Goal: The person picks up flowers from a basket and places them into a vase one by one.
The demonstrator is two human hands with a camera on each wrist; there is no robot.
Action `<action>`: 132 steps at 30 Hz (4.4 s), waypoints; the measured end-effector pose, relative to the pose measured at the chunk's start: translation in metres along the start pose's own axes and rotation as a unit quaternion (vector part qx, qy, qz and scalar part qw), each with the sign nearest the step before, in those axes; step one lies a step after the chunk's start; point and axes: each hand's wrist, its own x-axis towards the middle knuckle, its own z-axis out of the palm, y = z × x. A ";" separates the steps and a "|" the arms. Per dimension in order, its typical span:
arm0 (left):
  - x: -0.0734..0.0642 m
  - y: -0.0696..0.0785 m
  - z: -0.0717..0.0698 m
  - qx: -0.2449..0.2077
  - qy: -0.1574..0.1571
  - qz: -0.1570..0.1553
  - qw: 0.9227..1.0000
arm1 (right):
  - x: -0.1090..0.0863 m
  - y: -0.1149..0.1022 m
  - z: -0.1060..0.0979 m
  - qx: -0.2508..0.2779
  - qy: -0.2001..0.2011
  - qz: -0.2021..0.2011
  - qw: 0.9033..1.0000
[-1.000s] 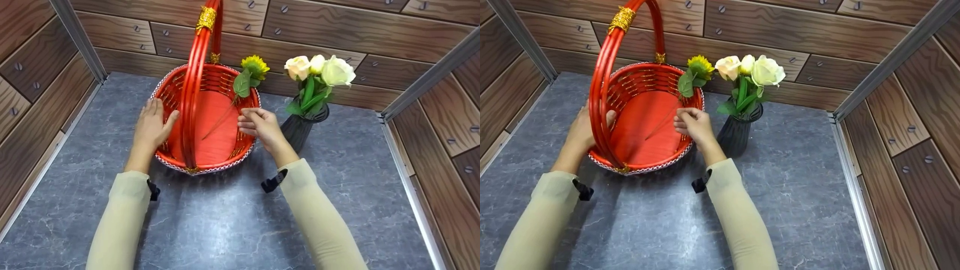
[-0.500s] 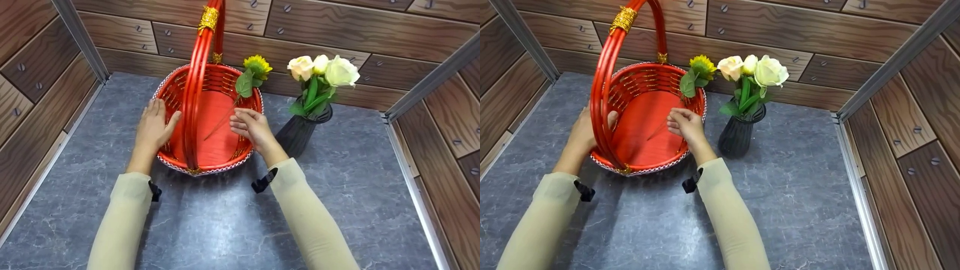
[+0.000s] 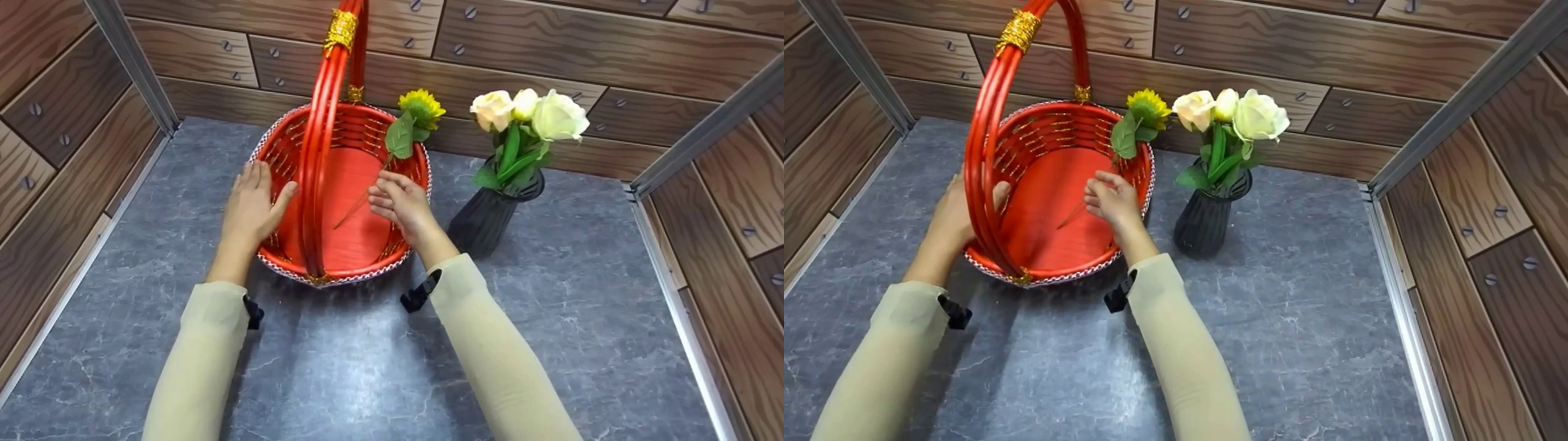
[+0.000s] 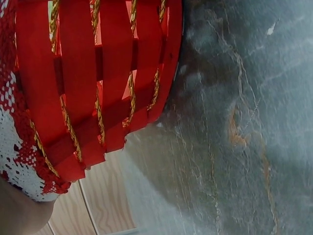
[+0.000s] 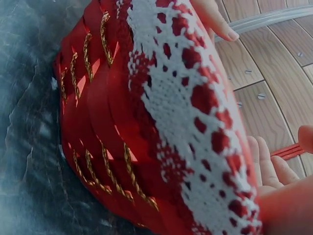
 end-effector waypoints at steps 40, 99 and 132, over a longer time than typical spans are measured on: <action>-0.001 0.002 -0.002 0.006 0.010 0.001 1.000 | 0.040 0.013 -0.003 0.185 0.042 0.121 0.974; 0.000 0.001 -0.001 0.006 0.001 -0.006 1.000 | -0.001 -0.010 -0.004 0.107 0.002 -0.038 0.994; -0.002 -0.001 -0.004 -0.005 0.008 0.006 1.000 | -0.097 -0.106 -0.065 -0.002 0.038 -0.300 0.953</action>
